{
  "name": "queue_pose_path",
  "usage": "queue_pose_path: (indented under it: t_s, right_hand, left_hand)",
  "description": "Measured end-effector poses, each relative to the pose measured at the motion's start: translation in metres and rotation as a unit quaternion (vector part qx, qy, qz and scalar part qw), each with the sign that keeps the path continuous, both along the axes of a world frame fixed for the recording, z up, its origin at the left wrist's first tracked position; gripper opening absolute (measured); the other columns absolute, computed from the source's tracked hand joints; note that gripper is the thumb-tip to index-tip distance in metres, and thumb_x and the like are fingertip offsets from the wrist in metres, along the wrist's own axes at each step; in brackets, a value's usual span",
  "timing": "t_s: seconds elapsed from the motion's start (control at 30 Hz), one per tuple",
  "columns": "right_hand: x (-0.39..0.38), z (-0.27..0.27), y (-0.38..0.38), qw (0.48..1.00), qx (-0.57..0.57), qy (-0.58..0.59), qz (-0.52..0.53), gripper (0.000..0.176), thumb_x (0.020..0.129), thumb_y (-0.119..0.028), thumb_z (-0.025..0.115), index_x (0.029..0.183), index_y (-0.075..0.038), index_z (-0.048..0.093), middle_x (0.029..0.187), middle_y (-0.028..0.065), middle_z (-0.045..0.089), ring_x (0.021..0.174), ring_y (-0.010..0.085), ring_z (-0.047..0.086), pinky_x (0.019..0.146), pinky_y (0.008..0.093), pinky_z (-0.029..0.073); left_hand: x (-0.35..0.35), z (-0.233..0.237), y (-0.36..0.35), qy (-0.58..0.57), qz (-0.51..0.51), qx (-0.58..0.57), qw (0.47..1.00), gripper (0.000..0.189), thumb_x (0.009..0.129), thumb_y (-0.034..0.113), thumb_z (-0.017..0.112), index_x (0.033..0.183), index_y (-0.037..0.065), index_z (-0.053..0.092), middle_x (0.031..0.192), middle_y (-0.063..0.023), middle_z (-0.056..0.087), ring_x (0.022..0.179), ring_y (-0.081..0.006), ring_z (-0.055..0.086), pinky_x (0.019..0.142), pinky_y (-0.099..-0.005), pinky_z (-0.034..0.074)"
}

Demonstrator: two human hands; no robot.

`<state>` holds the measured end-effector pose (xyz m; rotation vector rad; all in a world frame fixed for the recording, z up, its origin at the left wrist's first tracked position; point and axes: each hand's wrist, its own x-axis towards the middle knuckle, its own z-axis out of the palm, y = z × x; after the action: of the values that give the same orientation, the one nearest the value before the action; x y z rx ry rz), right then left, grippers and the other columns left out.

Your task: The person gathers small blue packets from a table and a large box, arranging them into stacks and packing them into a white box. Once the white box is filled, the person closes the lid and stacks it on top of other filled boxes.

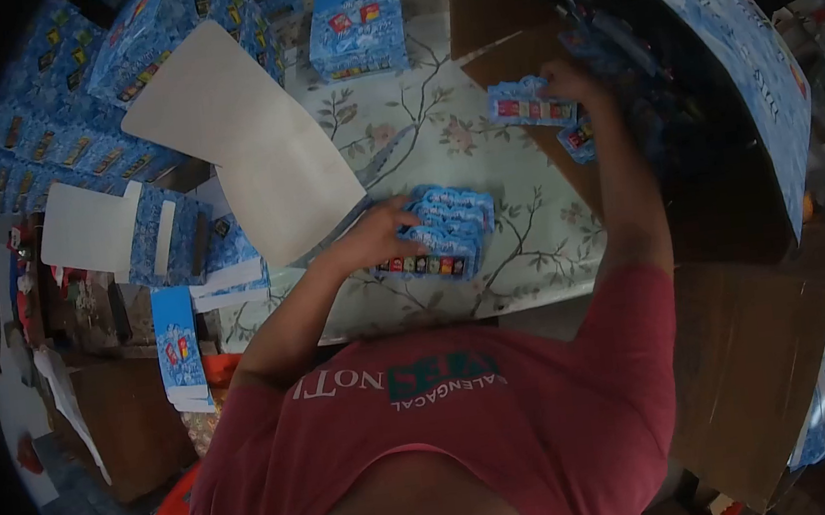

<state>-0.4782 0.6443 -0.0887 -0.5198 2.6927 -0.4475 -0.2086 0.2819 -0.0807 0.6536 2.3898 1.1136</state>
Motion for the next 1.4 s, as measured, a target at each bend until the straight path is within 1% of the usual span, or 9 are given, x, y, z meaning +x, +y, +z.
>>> queue_pose_path:
  t_s: [0.2, 0.5, 0.63, 0.83, 0.93, 1.07, 1.2, 1.3, 1.4]
  right_hand:
    - [0.153, 0.044, -0.075, 0.930, -0.319, -0.133, -0.123, 0.022, 0.088, -0.013, 0.061, 0.106, -0.002, 0.060, 0.094, 0.0063, 0.064, 0.085, 0.0127, 0.057, 0.076, 0.0277, 0.046]
    - [0.190, 0.010, -0.080, 0.898, -0.346, -0.265, -0.067, 0.024, 0.088, -0.012, 0.060, 0.110, -0.001, 0.060, 0.101, 0.0060, 0.065, 0.092, 0.0104, 0.058, 0.082, 0.0256, 0.046]
    - [0.211, 0.031, -0.075, 0.882, -0.371, -0.275, -0.092, 0.023, 0.088, -0.011, 0.059, 0.108, 0.000, 0.060, 0.094, 0.0037, 0.064, 0.088, 0.0115, 0.058, 0.079, 0.0270, 0.046]
    - [0.239, 0.047, -0.093, 0.946, -0.305, -0.037, -0.105, 0.019, 0.091, -0.014, 0.059, 0.105, -0.001, 0.060, 0.085, 0.0028, 0.061, 0.079, 0.0066, 0.053, 0.074, 0.0238, 0.044]
    - [0.273, 0.048, -0.118, 0.948, -0.289, -0.125, 0.050, 0.028, 0.088, -0.020, 0.062, 0.107, -0.001, 0.056, 0.090, 0.0100, 0.061, 0.082, 0.0126, 0.056, 0.076, 0.0276, 0.045]
    - [0.321, 0.081, -0.139, 0.991, -0.098, -0.037, 0.084, 0.075, 0.066, -0.035, 0.079, 0.124, -0.004, 0.042, 0.109, 0.0191, 0.056, 0.102, 0.0344, 0.056, 0.085, 0.0389, 0.045]
    - [0.336, 0.043, -0.152, 0.978, -0.081, 0.115, 0.152, 0.074, 0.062, -0.029, 0.079, 0.122, -0.005, 0.042, 0.105, 0.0190, 0.056, 0.099, 0.0359, 0.055, 0.085, 0.0398, 0.045]
    - [0.332, 0.042, -0.158, 0.982, -0.075, 0.107, 0.137, 0.077, 0.059, -0.024, 0.081, 0.121, -0.004, 0.041, 0.106, 0.0203, 0.054, 0.101, 0.0385, 0.054, 0.087, 0.0432, 0.044]
    - [0.313, 0.046, -0.140, 0.989, -0.093, 0.093, 0.060, 0.076, 0.062, -0.019, 0.080, 0.124, -0.003, 0.039, 0.107, 0.0188, 0.056, 0.099, 0.0324, 0.058, 0.084, 0.0395, 0.047]
  left_hand:
    - [0.021, 0.003, 0.002, 0.056, 0.015, 0.058, 0.997, 0.036, 0.069, 0.025, 0.077, 0.096, 0.003, 0.067, 0.117, -0.0218, 0.054, 0.108, -0.0380, 0.052, 0.090, -0.0394, 0.044]
    - [0.035, 0.005, 0.005, 0.190, -0.003, -0.052, 0.980, 0.032, 0.068, 0.035, 0.075, 0.092, 0.013, 0.070, 0.114, -0.0038, 0.059, 0.128, -0.0285, 0.036, 0.103, -0.0584, 0.021]
    - [0.031, -0.004, 0.003, 0.193, -0.020, 0.005, 0.981, 0.032, 0.067, 0.034, 0.076, 0.090, 0.013, 0.071, 0.112, -0.0041, 0.060, 0.126, -0.0281, 0.039, 0.101, -0.0529, 0.026]
    - [0.068, 0.009, 0.004, 0.273, -0.006, 0.034, 0.962, 0.024, 0.066, 0.025, 0.077, 0.081, 0.008, 0.067, 0.110, -0.0081, 0.057, 0.115, -0.0292, 0.045, 0.094, -0.0439, 0.034]
    - [0.079, 0.011, 0.005, 0.329, 0.024, 0.047, 0.943, 0.024, 0.065, 0.021, 0.077, 0.081, 0.009, 0.065, 0.113, -0.0094, 0.054, 0.113, -0.0296, 0.046, 0.093, -0.0430, 0.035]
    - [0.101, 0.002, 0.007, 0.387, 0.163, 0.014, 0.907, 0.049, 0.065, 0.022, 0.078, 0.108, 0.009, 0.056, 0.125, -0.0143, 0.045, 0.122, -0.0319, 0.040, 0.100, -0.0456, 0.032]
    - [0.107, -0.010, 0.015, 0.191, 0.286, 0.175, 0.923, 0.087, 0.065, 0.024, 0.081, 0.135, 0.004, 0.034, 0.139, -0.0239, 0.033, 0.132, -0.0379, 0.031, 0.105, -0.0490, 0.028]
    - [0.106, 0.000, 0.007, 0.198, 0.239, 0.170, 0.935, 0.094, 0.068, 0.022, 0.079, 0.141, 0.001, 0.024, 0.145, -0.0262, 0.024, 0.134, -0.0402, 0.026, 0.108, -0.0459, 0.025]
    - [0.106, 0.035, -0.025, 0.424, 0.318, 0.102, 0.842, 0.093, 0.070, 0.020, 0.077, 0.141, -0.001, 0.021, 0.145, -0.0268, 0.024, 0.135, -0.0405, 0.025, 0.109, -0.0422, 0.025]
